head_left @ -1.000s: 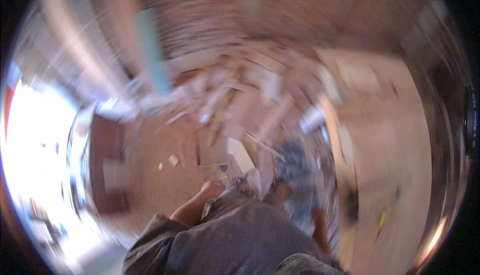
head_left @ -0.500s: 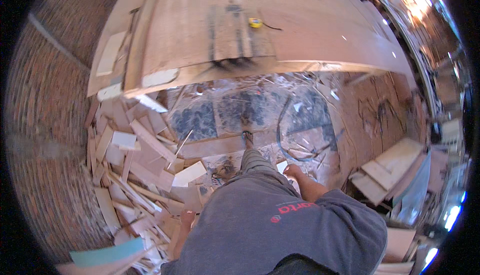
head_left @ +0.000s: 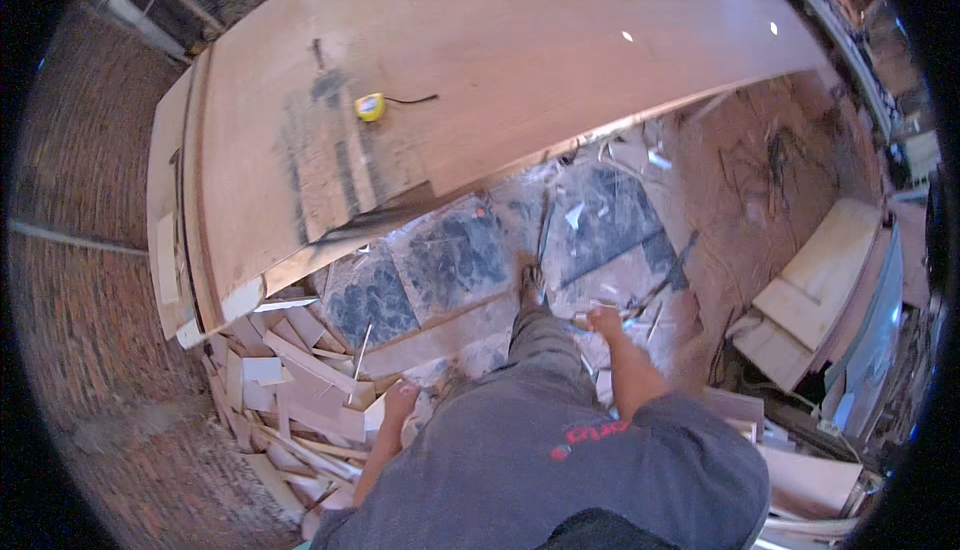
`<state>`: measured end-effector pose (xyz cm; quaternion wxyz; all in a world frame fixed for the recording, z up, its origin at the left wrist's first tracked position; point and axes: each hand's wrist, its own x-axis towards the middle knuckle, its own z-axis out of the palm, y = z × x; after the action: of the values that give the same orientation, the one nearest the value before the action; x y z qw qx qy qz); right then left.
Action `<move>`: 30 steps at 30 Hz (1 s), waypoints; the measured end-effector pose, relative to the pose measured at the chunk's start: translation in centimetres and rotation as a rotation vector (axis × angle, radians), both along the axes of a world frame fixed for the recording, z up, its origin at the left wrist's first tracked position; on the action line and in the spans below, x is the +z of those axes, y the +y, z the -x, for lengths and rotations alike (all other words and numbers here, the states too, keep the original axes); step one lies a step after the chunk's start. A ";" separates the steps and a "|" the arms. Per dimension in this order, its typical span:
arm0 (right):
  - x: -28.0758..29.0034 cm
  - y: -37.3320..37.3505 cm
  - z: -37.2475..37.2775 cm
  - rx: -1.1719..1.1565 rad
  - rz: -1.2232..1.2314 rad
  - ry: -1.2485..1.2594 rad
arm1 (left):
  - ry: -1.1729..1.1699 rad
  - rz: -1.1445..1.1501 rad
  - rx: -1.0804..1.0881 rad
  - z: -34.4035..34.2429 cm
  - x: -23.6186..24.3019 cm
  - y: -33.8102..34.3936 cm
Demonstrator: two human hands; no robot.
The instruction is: The person measures a plywood sheet using a tape measure and marks it with a pencil, then hammers small wooden blocks onto the surface.
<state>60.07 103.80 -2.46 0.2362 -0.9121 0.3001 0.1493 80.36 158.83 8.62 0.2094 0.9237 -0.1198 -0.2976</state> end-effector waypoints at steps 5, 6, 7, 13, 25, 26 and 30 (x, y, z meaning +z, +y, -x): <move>-2.3 -14.2 -10.3 0.038 -0.032 0.012 | 0.025 0.049 0.028 -4.1 6.7 -16.0; -0.3 -15.3 -13.9 -0.359 -0.390 -0.034 | -0.055 0.059 0.038 -4.7 9.1 -18.7; 2.1 -16.1 -18.0 -0.769 -0.705 -0.122 | -0.142 0.069 0.055 -5.4 12.1 -21.5; 3.6 -21.5 -31.2 -1.388 -1.624 -0.553 | -0.614 0.220 -0.076 -14.9 18.7 -31.8; -5.9 -24.4 -29.6 -1.837 -1.788 -1.142 | -0.953 0.056 -0.125 -45.5 17.4 -40.0; -7.2 -26.3 -26.2 -1.842 -1.767 -1.236 | -0.913 0.031 -0.171 -47.4 16.1 -41.3; 1.1 -22.5 -27.3 -2.231 -1.273 -1.201 | -0.695 -0.111 -0.235 -50.3 13.1 -37.3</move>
<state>87.40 81.32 -1.40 0.6824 0.1367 0.5899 -0.4094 130.69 121.49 21.70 0.0699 0.9595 -0.2728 0.0059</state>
